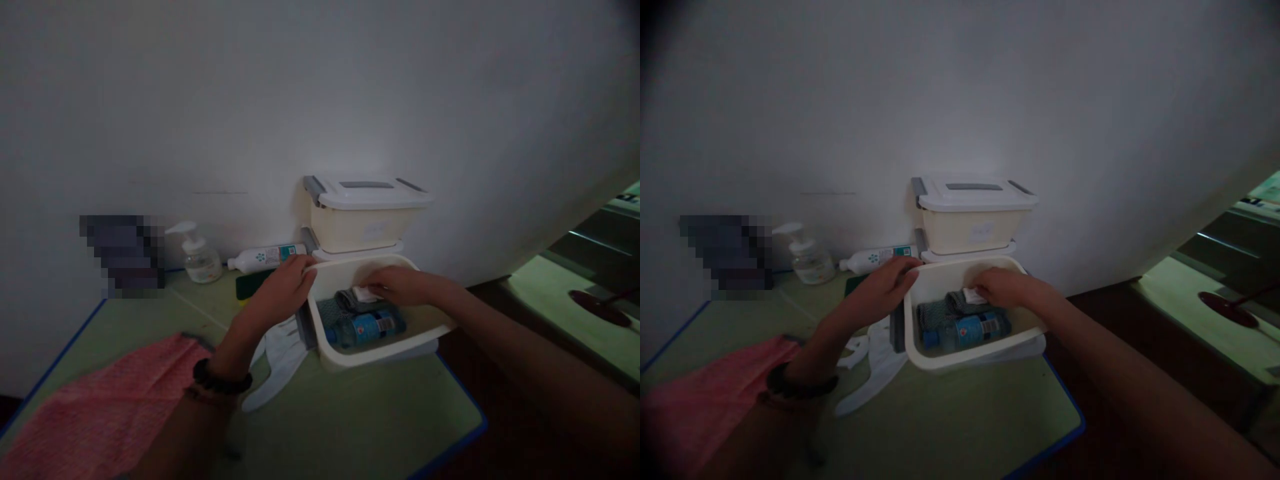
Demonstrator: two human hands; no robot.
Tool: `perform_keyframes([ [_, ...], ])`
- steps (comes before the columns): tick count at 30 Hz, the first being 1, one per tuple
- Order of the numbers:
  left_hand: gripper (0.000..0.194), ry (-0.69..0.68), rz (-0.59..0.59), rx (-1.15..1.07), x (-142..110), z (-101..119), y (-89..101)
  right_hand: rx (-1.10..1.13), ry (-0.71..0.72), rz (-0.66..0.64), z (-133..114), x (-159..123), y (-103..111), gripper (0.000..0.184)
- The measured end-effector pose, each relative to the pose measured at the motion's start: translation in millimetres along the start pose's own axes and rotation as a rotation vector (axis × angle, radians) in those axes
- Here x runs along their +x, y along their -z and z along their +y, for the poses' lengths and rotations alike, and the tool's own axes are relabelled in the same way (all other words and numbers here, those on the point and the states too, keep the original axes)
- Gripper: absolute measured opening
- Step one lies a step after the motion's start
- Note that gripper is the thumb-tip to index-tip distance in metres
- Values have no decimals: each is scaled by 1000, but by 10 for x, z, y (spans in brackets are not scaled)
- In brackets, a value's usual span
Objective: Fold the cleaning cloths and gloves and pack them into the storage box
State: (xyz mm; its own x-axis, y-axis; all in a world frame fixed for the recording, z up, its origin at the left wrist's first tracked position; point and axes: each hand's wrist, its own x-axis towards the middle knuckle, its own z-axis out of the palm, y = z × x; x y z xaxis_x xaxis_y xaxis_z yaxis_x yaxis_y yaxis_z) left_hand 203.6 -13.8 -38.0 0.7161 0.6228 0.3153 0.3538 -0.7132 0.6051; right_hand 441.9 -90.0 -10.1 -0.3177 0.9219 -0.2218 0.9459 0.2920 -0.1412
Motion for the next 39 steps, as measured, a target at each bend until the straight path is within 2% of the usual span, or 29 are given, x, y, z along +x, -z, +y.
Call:
perform_keyframes([
  [3, 25, -59, 116, 7, -140, 11, 63, 13, -17, 112, -269, -46, 108, 30],
  [5, 25, -52, 130, 30, -283, -17, 143, 49, 1, 186, -499, -77, 148, 31],
  [8, 29, 55, -33, 95, -558, -75, 339, 132, 30, 417, -836, -92, 160, 24],
  [10, 30, 127, -220, 134, -751, -92, 514, 163, 97, 478, -1018, -64, 156, 23],
  [11, 29, 163, -318, 149, -838, -92, 607, 156, 130, 471, -1094, -36, 154, 22],
  [13, 31, 229, -413, 157, -979, -88, 786, 110, 173, 419, -1221, 42, 155, 22],
  [16, 35, 287, -443, 142, -1083, -128, 984, -34, 171, 325, -1385, 191, 143, 23],
  [18, 37, 303, -425, 160, -1098, -203, 1040, -178, 130, 280, -1503, 289, 99, 22],
  [22, 37, 333, -383, 316, -1111, -378, 979, -301, 24, 180, -1787, 436, -90, 20],
  [26, 31, 272, -455, 291, -1136, -454, 832, -255, 16, 94, -2060, 519, -373, 23],
  [29, 25, 212, -487, 297, -1115, -491, 737, -198, -76, 39, -2145, 567, -623, 25],
  [32, 17, 149, -468, 299, -1057, -533, 666, -150, -184, 105, -2091, 600, -841, 30],
  [34, 19, 122, -413, 290, -1015, -537, 639, -107, -210, 177, -2013, 597, -934, 31],
  [39, 21, -26, -127, 194, -950, -487, 630, 103, -175, 431, -1885, 532, -971, 27],
])
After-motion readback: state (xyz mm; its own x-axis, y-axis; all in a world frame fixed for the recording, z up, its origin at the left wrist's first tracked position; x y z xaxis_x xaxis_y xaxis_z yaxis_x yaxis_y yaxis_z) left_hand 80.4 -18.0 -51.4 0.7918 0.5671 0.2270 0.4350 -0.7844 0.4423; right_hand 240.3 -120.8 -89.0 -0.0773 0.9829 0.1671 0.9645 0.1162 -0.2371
